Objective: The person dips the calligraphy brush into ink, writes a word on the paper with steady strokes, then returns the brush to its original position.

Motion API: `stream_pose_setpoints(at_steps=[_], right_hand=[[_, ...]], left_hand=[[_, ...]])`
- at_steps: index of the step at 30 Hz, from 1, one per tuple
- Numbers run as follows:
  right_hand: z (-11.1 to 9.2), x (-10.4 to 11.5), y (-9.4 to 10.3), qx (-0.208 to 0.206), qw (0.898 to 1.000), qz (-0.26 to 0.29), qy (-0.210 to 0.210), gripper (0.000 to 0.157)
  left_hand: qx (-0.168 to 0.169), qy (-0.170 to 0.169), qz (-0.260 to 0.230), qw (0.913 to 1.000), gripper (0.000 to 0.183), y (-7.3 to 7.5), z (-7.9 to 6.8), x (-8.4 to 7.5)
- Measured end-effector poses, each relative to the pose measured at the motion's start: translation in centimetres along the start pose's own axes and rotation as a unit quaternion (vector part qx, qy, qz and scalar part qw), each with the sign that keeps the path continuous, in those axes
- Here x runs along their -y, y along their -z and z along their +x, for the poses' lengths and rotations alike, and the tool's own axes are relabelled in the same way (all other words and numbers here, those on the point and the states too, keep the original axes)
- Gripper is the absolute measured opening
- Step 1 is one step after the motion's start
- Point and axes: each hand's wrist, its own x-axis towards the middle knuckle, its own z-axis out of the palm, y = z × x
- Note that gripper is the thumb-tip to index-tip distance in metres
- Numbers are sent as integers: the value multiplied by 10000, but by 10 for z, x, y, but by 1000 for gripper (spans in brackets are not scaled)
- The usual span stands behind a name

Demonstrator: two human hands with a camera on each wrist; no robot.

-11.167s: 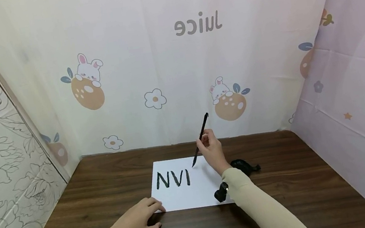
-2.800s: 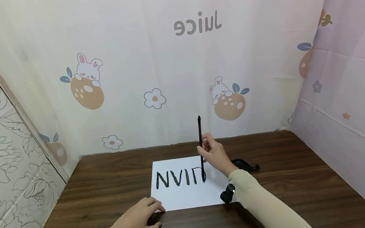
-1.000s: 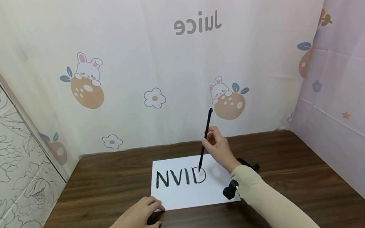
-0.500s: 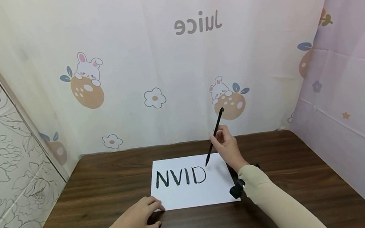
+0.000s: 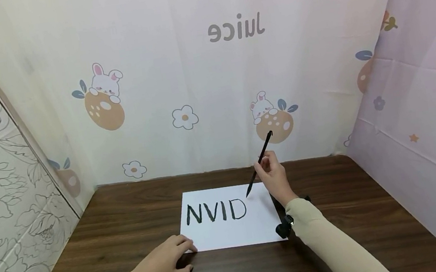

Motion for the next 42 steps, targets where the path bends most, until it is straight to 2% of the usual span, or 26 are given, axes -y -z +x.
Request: stream_pose_setpoints(at_steps=[10, 18, 23, 42], right_hand=[[-2, -5, 2, 11, 10000, 73, 56, 19], [-2, -8, 3, -43, 9992, -347, 210, 22], [-2, -10, 4, -31, 9984, -526, 224, 21], [-7, -10, 2, 290, 9994, -210, -35, 21]], left_hand=[[-68, -4, 22, 10000, 29, 1, 0, -1], [79, 138, -19, 9999, 29, 1, 0, -1], [30, 92, -2, 10000, 29, 1, 0, 0], [93, 153, -6, 9998, 28, 2, 0, -3]])
